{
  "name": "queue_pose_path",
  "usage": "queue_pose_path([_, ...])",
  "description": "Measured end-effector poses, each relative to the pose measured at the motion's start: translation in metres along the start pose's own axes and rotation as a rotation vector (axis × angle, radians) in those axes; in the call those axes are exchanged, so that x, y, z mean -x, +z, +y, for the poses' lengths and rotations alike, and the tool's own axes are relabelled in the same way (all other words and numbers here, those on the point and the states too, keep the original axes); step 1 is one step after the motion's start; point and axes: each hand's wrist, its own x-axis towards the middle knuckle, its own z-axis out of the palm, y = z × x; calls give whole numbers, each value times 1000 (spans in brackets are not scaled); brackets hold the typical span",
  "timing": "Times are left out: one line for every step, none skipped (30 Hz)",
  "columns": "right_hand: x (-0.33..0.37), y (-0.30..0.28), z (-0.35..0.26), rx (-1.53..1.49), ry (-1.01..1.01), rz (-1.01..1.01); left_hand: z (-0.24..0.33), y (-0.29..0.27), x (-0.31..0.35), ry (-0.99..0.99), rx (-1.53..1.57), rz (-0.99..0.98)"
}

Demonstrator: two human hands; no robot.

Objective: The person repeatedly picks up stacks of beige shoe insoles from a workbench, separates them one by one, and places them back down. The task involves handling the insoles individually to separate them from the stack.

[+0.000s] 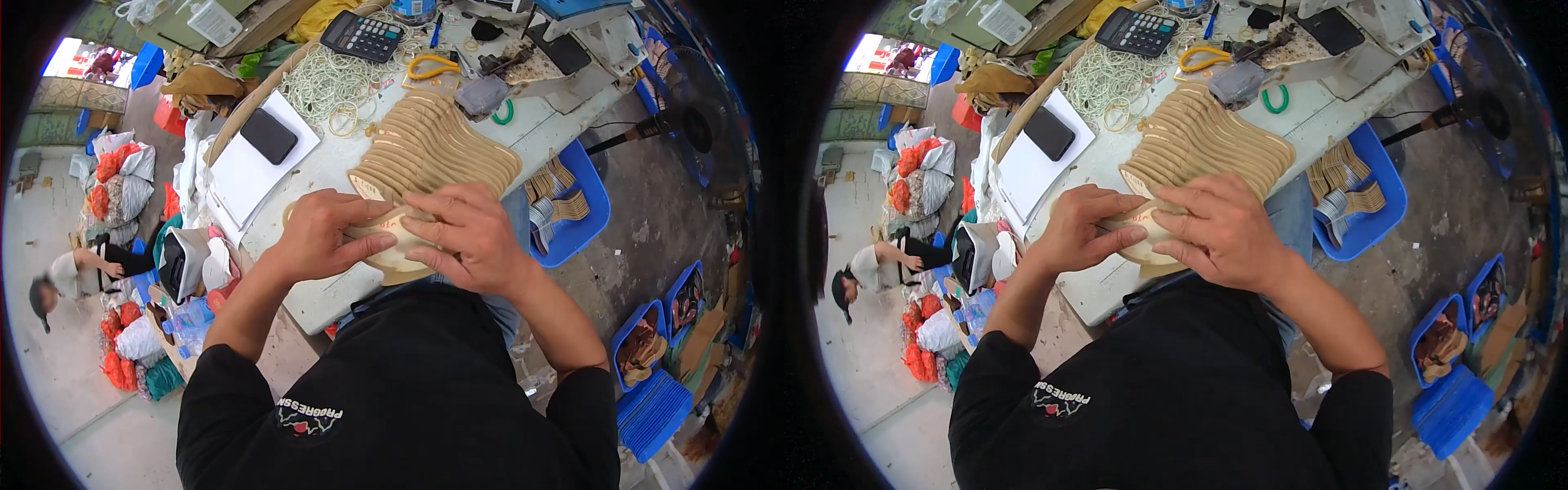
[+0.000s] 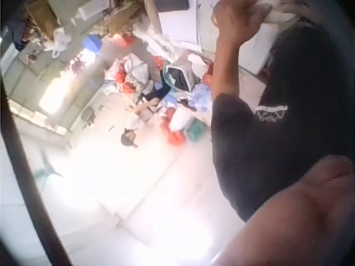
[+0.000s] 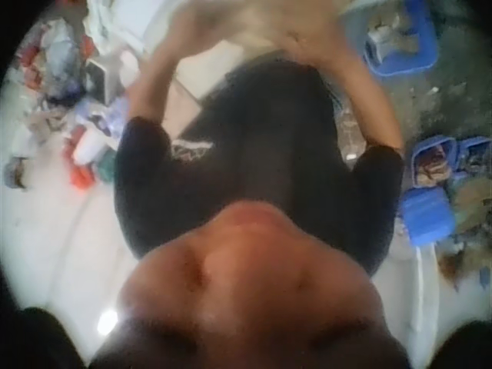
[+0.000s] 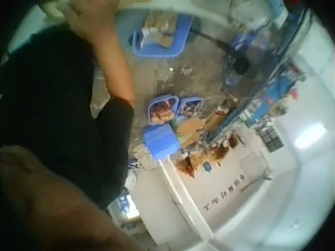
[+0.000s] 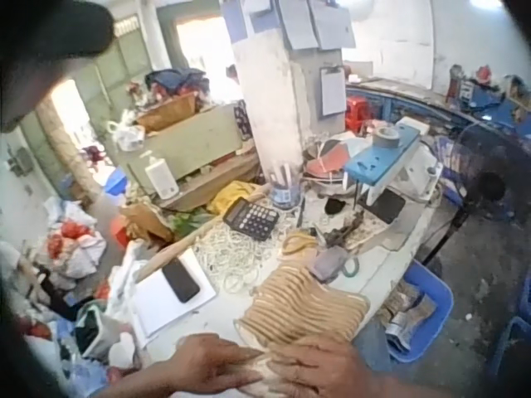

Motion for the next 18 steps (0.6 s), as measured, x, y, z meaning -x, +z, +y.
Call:
queue_pose_path([-3,-5,1,55,49,38,-6,3,0,-20,29,36])
queue_pose_path([-4,-2,6,-50,172,109,-8,1,0,-152,121,-7])
queue_pose_path([-1,0,8,-163,298,196,-10,-1,0,-284,213,-50])
queue_pose_path([11,15,15,-435,498,321,-10,-2,-2,-410,302,-99])
queue_pose_path([6,21,8,-867,621,346,-6,4,-2,-441,542,-60])
queue_pose_path([0,27,1,-1285,772,434,0,16,-4,-468,781,-22])
queue_pose_path([3,35,3,-1290,801,370,3,24,-6,-493,1020,11])
queue_pose_path([9,45,10,-1291,834,306,-3,32,-6,-491,1203,-82])
queue_pose_path([14,52,15,-1292,866,243,-3,36,-5,-495,1297,-49])
queue_pose_path([6,50,11,-1296,865,276,2,40,-6,-497,1396,-12])
queue_pose_path([11,47,15,-1271,850,216,6,45,-8,-499,1495,25])
queue_pose_path([19,44,21,-1245,835,155,9,50,-10,-480,1552,83])
queue_pose_path([21,40,24,-1223,814,91,10,50,-11,-483,1555,90])
queue_pose_path([23,36,22,-1197,803,76,12,50,-13,-487,1557,96])
queue_pose_path([25,31,17,-1172,793,60,13,49,-15,-490,1560,103])
queue_pose_path([26,27,14,-1146,783,43,15,48,-17,-485,1576,99])
queue_pose_path([28,24,16,-1109,760,26,17,47,-18,-479,1592,95])
queue_pose_path([30,21,18,-1071,737,8,18,47,-20,-474,1608,90])
